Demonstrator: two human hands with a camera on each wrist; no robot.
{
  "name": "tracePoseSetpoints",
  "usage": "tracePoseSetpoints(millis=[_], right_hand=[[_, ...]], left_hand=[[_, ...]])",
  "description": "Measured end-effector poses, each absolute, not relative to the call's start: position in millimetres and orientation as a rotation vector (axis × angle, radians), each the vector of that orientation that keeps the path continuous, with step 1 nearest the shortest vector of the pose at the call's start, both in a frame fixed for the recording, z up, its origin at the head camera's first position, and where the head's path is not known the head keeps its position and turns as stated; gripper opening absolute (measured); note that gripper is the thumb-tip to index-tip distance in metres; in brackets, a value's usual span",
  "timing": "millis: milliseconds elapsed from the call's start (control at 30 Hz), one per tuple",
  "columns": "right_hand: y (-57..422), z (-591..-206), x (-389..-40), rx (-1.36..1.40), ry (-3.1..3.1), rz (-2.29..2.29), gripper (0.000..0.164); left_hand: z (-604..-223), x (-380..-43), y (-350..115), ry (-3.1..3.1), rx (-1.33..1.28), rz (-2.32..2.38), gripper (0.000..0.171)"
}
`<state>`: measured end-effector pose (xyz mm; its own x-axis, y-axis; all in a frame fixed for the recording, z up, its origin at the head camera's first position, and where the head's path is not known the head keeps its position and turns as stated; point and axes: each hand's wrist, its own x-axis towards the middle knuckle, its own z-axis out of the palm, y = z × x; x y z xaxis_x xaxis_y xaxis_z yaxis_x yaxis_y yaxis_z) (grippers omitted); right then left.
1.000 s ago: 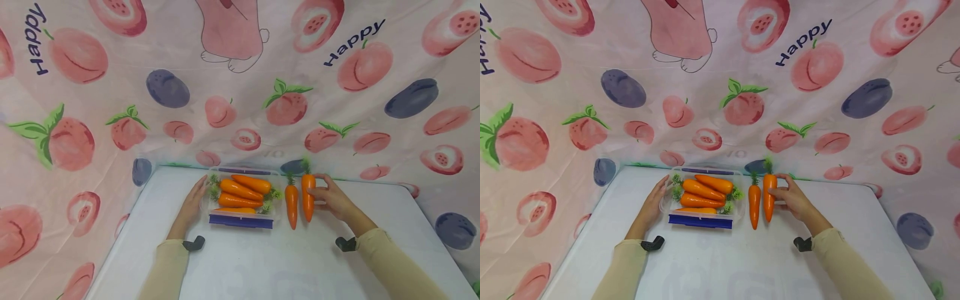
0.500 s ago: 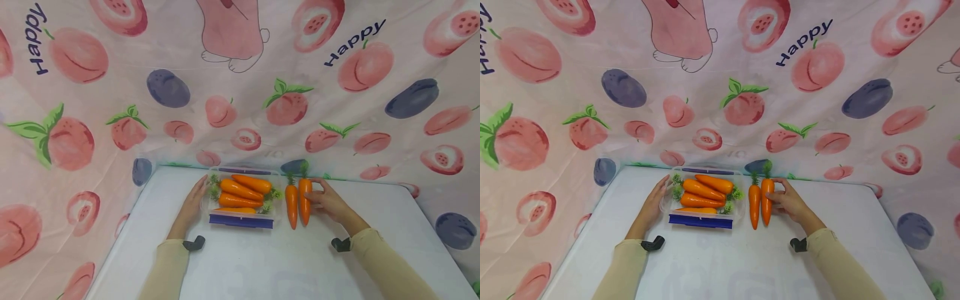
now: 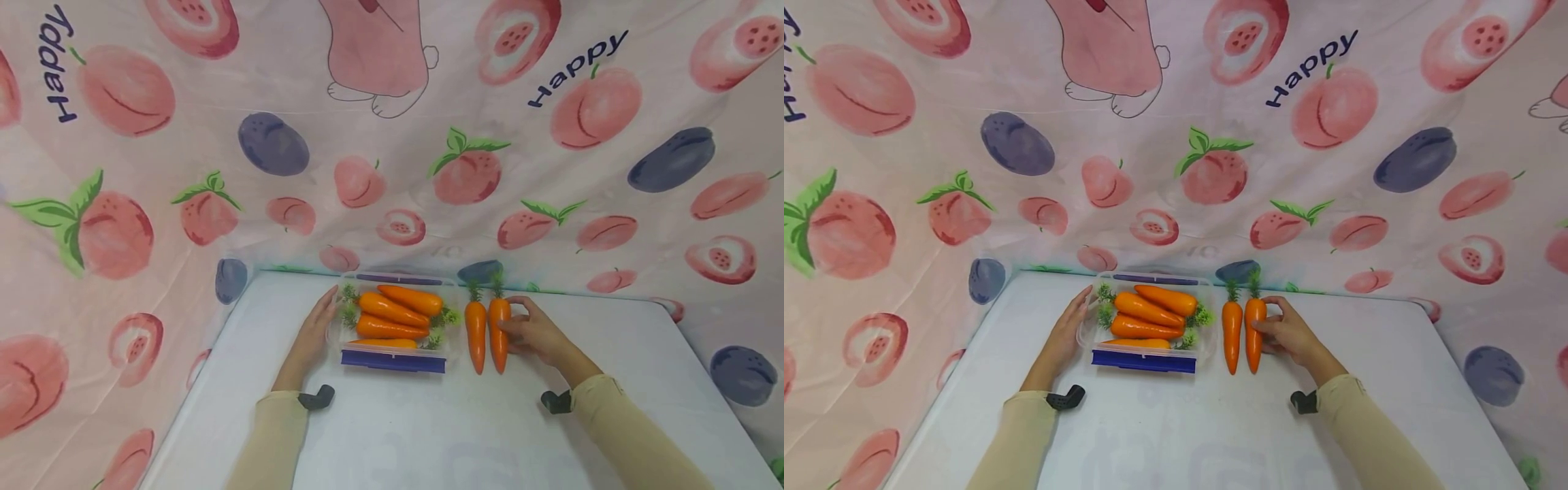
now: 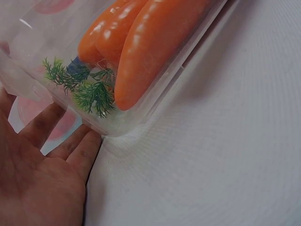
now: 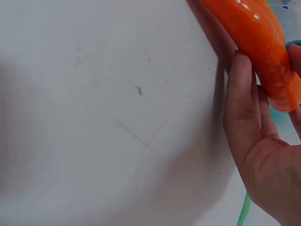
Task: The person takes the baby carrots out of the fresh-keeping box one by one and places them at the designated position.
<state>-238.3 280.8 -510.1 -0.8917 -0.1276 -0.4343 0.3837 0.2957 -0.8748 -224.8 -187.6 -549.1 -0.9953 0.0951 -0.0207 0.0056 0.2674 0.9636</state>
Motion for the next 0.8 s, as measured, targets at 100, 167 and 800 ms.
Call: tracePoseSetpoints(millis=[100,167,800], right_hand=[[279.8,-509.8,-237.2,0.237,2.151,-1.621,0.074],[279.1,-510.0,-236.9,0.236,2.158,-1.612,0.073],[276.3,-514.3,-240.3,0.239,2.203,-1.563,0.074]], left_hand=[[-547.5,-224.2,-187.2,2.437,0.1,1.854,0.051],[-547.1,-224.0,-187.1,2.439,0.105,1.852,0.051],[-551.3,-225.1,-188.6,2.461,0.129,1.86,0.055]])
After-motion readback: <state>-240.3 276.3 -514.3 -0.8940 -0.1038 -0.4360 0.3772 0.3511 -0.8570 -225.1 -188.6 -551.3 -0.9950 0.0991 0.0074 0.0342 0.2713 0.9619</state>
